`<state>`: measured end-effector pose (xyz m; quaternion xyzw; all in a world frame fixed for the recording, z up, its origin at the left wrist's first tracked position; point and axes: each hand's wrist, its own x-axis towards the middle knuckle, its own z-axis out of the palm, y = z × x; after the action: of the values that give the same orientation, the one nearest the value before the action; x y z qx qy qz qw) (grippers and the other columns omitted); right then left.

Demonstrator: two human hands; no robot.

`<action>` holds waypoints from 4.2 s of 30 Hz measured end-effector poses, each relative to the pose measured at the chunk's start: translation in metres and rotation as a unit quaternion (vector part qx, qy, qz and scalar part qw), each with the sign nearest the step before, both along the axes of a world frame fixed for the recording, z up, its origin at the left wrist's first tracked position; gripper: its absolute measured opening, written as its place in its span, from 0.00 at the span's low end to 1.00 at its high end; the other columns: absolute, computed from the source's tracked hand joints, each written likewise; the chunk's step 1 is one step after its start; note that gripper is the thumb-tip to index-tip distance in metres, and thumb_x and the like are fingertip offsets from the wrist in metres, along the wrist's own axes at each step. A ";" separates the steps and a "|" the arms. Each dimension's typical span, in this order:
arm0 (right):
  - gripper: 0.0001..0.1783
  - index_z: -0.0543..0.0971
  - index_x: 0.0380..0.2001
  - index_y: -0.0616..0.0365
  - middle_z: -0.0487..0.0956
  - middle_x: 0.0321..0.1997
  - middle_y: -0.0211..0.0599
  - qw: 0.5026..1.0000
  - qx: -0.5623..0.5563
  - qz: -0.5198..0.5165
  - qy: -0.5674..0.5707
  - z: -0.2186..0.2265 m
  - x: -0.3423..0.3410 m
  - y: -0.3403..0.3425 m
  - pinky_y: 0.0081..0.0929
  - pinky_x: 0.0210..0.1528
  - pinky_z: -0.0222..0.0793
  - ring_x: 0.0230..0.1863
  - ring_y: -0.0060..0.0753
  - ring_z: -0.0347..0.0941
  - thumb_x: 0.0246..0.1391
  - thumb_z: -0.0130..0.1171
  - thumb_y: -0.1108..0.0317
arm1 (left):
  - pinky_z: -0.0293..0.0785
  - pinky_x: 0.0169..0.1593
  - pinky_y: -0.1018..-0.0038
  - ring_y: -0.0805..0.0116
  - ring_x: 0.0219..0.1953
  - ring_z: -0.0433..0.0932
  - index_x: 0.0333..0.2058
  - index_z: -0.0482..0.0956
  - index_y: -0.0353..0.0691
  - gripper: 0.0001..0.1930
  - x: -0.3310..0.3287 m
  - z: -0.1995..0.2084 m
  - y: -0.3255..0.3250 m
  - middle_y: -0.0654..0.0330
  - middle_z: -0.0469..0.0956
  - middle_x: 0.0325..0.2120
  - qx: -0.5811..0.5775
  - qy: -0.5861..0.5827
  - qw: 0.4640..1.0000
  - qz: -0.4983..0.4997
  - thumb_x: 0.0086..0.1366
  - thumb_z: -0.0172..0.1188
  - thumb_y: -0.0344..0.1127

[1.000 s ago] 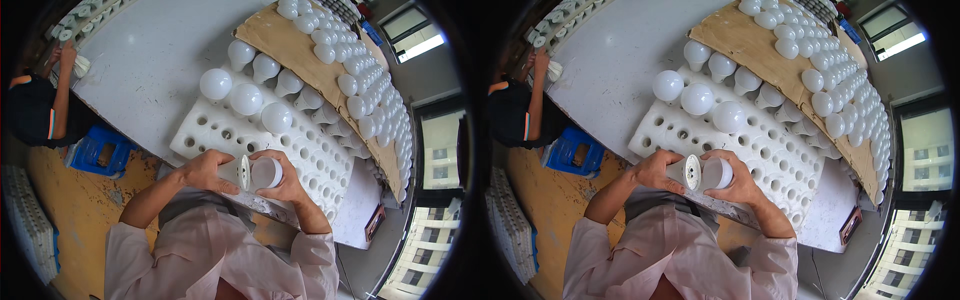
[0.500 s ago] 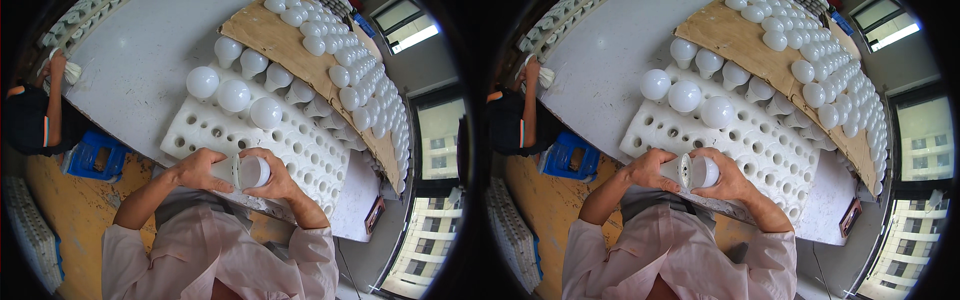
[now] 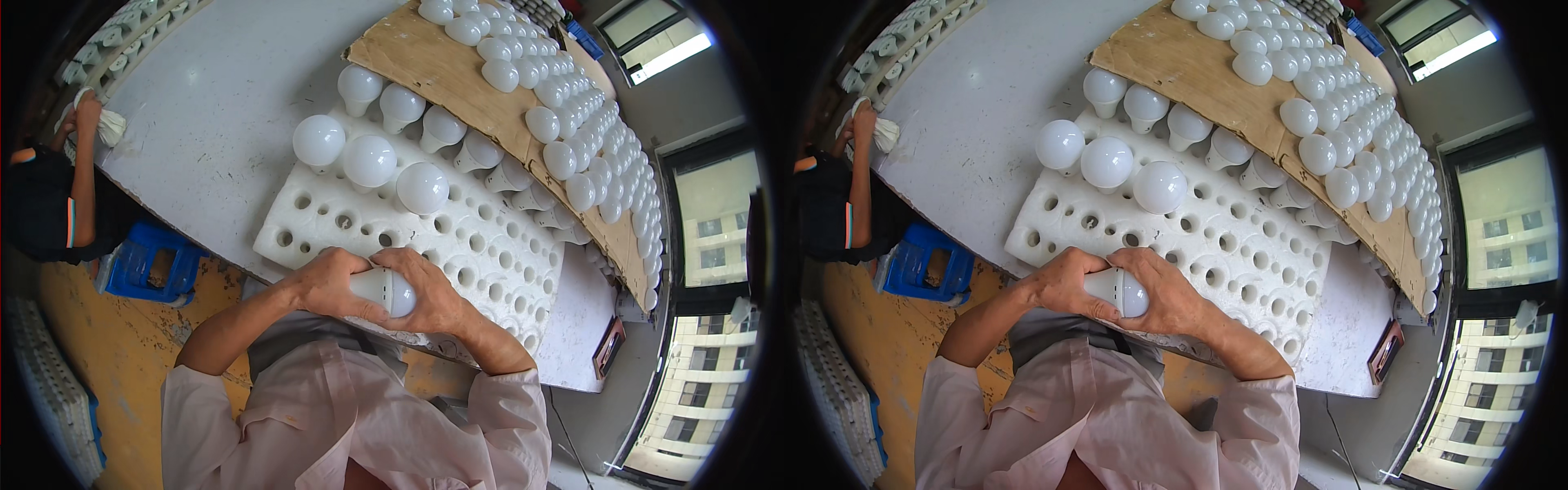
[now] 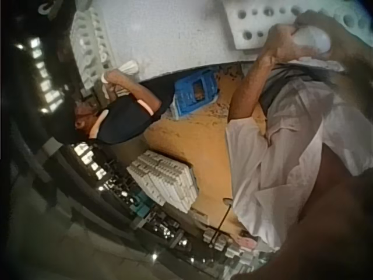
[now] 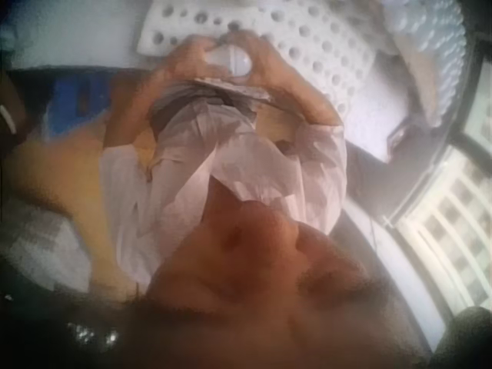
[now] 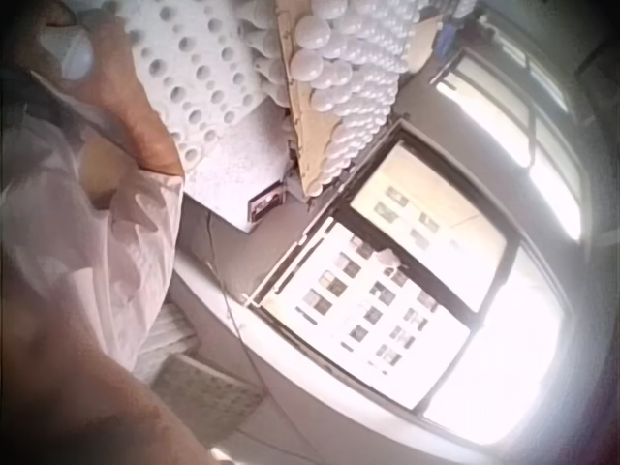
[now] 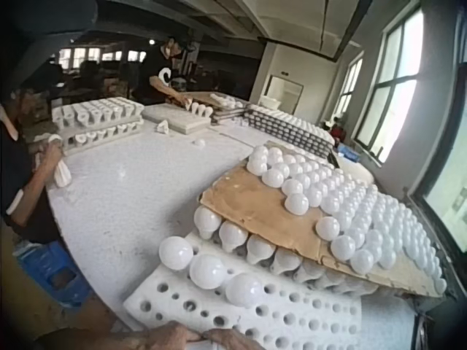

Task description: The person assembles light bulbs by pressing bulb covers onto bulb bodies by hand and placing the assembled bulbs into slots on a foam tray.

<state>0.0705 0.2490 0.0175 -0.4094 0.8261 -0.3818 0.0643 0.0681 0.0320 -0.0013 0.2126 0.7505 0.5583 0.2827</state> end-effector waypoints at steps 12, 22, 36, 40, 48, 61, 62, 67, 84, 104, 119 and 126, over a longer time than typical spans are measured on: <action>0.22 0.77 0.36 0.59 0.75 0.41 0.38 0.956 -0.199 0.057 0.210 -0.020 0.005 -0.006 0.35 0.43 0.71 0.40 0.42 0.72 0.30 0.67 0.72 | 0.77 0.35 0.70 0.62 0.30 0.81 0.29 0.79 0.27 0.30 -0.003 0.018 0.018 0.47 0.80 0.24 -0.040 0.068 0.994 -0.078 0.41 0.70 0.54; 0.21 0.77 0.34 0.59 0.74 0.40 0.40 0.969 -0.226 -0.014 0.097 -0.025 0.001 -0.008 0.32 0.38 0.68 0.37 0.38 0.70 0.29 0.65 0.74 | 0.75 0.26 0.73 0.64 0.24 0.79 0.27 0.78 0.25 0.29 -0.019 0.001 0.023 0.50 0.78 0.20 -0.050 0.022 0.993 -0.100 0.44 0.65 0.54; 0.51 0.58 0.62 0.56 0.64 0.58 0.50 0.964 -0.256 -0.038 0.055 -0.019 -0.011 0.001 0.41 0.58 0.61 0.59 0.46 0.63 0.33 0.74 0.69 | 0.60 0.07 0.83 0.72 0.14 0.76 0.40 0.76 0.32 0.31 -0.037 -0.005 0.016 0.55 0.79 0.21 0.196 -0.366 0.909 -0.049 0.67 0.46 0.60; 0.50 0.59 0.61 0.58 0.67 0.56 0.49 0.978 -0.163 -0.081 0.104 -0.013 -0.005 0.004 0.38 0.58 0.62 0.57 0.44 0.65 0.33 0.74 0.69 | 0.63 0.07 0.83 0.67 0.15 0.79 0.41 0.73 0.30 0.28 -0.038 -0.011 0.015 0.50 0.78 0.23 0.242 -0.390 0.887 -0.053 0.70 0.43 0.56; 0.41 0.63 0.54 0.56 0.69 0.56 0.43 0.917 -0.146 -0.370 0.022 0.007 -0.041 0.057 0.35 0.52 0.71 0.52 0.36 0.70 0.35 0.72 0.69 | 0.73 0.14 0.81 0.63 0.25 0.83 0.47 0.67 0.25 0.20 -0.033 -0.028 0.000 0.37 0.76 0.40 0.237 -0.337 0.911 0.003 0.70 0.48 0.41; 0.29 0.74 0.52 0.57 0.72 0.53 0.43 0.850 -0.077 -0.438 0.282 0.053 -0.074 0.111 0.29 0.41 0.72 0.49 0.37 0.72 0.43 0.68 0.70 | 0.71 0.13 0.83 0.66 0.23 0.82 0.43 0.72 0.27 0.15 -0.028 -0.031 0.007 0.39 0.78 0.39 0.250 -0.258 0.933 0.008 0.69 0.51 0.37; 0.30 0.73 0.52 0.56 0.72 0.53 0.44 0.821 -0.014 -0.442 0.361 0.061 -0.086 0.121 0.35 0.48 0.69 0.53 0.41 0.69 0.42 0.68 0.71 | 0.71 0.13 0.83 0.66 0.23 0.82 0.43 0.72 0.27 0.15 -0.028 -0.032 0.006 0.39 0.78 0.38 0.252 -0.254 0.934 0.011 0.69 0.51 0.36; 0.33 0.72 0.55 0.52 0.73 0.54 0.43 0.742 0.234 -0.505 0.374 0.062 -0.124 0.149 0.44 0.63 0.52 0.59 0.45 0.64 0.44 0.67 0.58 | 0.72 0.15 0.83 0.66 0.24 0.82 0.44 0.72 0.25 0.16 -0.025 -0.035 0.002 0.37 0.77 0.39 0.268 -0.252 0.930 0.019 0.67 0.54 0.36; 0.32 0.76 0.49 0.54 0.77 0.47 0.41 0.774 0.273 -0.497 0.281 0.082 -0.129 0.161 0.41 0.55 0.60 0.49 0.45 0.71 0.40 0.68 0.52 | 0.72 0.15 0.82 0.67 0.23 0.82 0.44 0.73 0.27 0.11 -0.020 -0.038 0.002 0.43 0.80 0.37 0.289 -0.238 0.926 0.039 0.68 0.51 0.31; 0.32 0.56 0.59 0.63 0.69 0.53 0.46 0.764 -0.479 -0.397 0.173 0.051 -0.094 0.175 0.27 0.35 0.79 0.47 0.38 0.74 0.57 0.56 0.62 | 0.71 0.16 0.83 0.69 0.24 0.82 0.46 0.72 0.27 0.13 -0.020 -0.035 -0.001 0.42 0.79 0.39 0.275 -0.236 0.931 0.042 0.69 0.50 0.33; 0.50 0.63 0.58 0.55 0.71 0.50 0.42 0.869 -0.337 -0.344 -0.113 -0.017 -0.045 0.111 0.31 0.33 0.78 0.42 0.36 0.76 0.37 0.69 0.38 | 0.75 0.29 0.79 0.73 0.28 0.80 0.46 0.73 0.30 0.13 -0.002 -0.014 -0.014 0.49 0.81 0.39 0.272 -0.054 0.959 0.055 0.67 0.54 0.32; 0.51 0.58 0.62 0.51 0.68 0.53 0.43 0.834 -0.367 -0.388 -0.142 -0.023 -0.050 0.119 0.34 0.40 0.77 0.48 0.39 0.73 0.36 0.70 0.47 | 0.70 0.22 0.83 0.73 0.25 0.80 0.40 0.75 0.28 0.09 -0.010 -0.017 -0.085 0.46 0.81 0.33 0.274 0.038 0.921 0.276 0.67 0.51 0.28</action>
<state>0.0210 0.3685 -0.0059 0.0094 0.6984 -0.7042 -0.1276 0.0580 -0.0526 -0.0182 0.0873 0.6076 0.7892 0.0197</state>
